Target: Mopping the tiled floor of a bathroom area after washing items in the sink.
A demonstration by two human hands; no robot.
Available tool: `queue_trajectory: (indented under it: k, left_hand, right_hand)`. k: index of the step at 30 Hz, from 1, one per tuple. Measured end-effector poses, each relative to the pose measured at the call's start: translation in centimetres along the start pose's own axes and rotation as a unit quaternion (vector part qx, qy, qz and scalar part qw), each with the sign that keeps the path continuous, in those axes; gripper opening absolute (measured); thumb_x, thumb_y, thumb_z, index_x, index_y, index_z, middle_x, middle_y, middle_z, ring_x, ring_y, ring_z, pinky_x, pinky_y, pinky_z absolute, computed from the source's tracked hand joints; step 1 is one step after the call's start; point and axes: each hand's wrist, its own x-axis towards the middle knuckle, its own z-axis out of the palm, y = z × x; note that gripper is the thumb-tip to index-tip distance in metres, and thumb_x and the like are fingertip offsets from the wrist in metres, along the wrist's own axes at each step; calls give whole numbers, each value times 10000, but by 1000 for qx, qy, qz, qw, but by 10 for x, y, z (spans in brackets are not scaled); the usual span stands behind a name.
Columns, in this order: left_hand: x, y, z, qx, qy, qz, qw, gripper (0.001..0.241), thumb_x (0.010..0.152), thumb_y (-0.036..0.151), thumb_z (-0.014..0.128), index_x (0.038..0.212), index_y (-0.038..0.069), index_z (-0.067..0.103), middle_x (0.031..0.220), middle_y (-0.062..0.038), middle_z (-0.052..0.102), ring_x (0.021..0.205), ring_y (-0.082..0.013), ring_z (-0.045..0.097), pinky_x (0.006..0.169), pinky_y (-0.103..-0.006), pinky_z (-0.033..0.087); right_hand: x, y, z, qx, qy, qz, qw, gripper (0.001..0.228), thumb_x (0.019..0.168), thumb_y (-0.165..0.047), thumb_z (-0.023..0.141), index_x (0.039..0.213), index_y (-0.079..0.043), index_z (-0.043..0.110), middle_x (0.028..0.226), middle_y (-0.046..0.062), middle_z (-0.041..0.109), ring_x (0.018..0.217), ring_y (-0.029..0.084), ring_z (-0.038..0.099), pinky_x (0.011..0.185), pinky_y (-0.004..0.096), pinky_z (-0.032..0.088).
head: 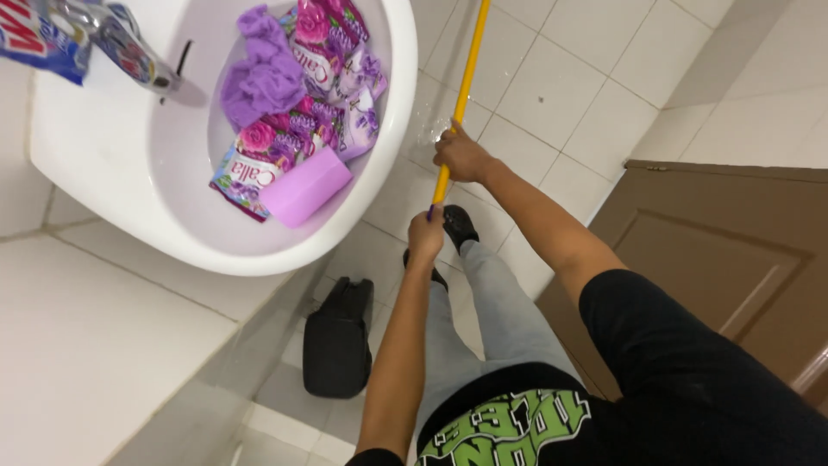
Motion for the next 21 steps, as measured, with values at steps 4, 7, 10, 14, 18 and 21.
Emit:
queue_trajectory:
  k: [4, 7, 10, 14, 18, 21]
  left_hand:
    - [-106, -108, -31, -15, 22, 55, 998, 537, 1000, 491, 534, 854, -17, 627, 661, -118, 617, 596, -221, 589, 551, -420, 443]
    - [-255, -183, -61, 0, -1, -92, 996, 540, 1010, 476, 530, 737, 12, 578, 616, -81, 538, 583, -178, 496, 549, -392, 400]
    - [-380, -261, -70, -43, 26, -257, 965, 503, 936, 479, 610, 745, 17, 662, 547, -65, 545, 478, -186, 524, 490, -376, 414]
    - [-404, -251, -79, 29, 81, -222, 971, 537, 920, 494, 633, 693, 10, 681, 524, -95, 588, 480, -192, 576, 508, -370, 462]
    - [-313, -120, -72, 19, 51, -105, 993, 540, 1001, 467, 526, 762, -12, 596, 654, -174, 587, 600, -282, 561, 586, -436, 445]
    - [-228, -115, -34, -15, 71, -29, 997, 530, 1020, 461, 511, 802, -15, 595, 713, -196, 608, 672, -366, 606, 624, -473, 454]
  right_hand:
    - [-56, -65, 154, 118, 8, -83, 990, 189, 721, -209, 770, 869, -108, 708, 939, 118, 643, 1033, 337, 595, 1011, 577, 391]
    - [-129, -194, 202, 132, -73, -137, 979, 127, 798, -152, 723, 914, -176, 769, 901, 68, 706, 917, 296, 664, 1063, 598, 373]
    - [-168, -317, 96, 234, -7, -197, 952, 141, 642, -190, 732, 780, -209, 755, 872, -12, 691, 1053, 239, 614, 1144, 699, 210]
    - [-164, -338, 63, 216, -111, -229, 943, 29, 719, -214, 720, 724, -192, 701, 801, -23, 636, 1043, 234, 599, 1185, 651, 221]
    - [-129, -239, 126, 259, -44, -231, 937, 145, 724, -147, 737, 863, -177, 707, 925, -5, 656, 1097, 263, 593, 1145, 560, 362]
    - [-92, -177, 78, 154, -2, -194, 969, 113, 732, -140, 726, 845, -141, 727, 869, 30, 658, 1044, 281, 595, 1200, 681, 174]
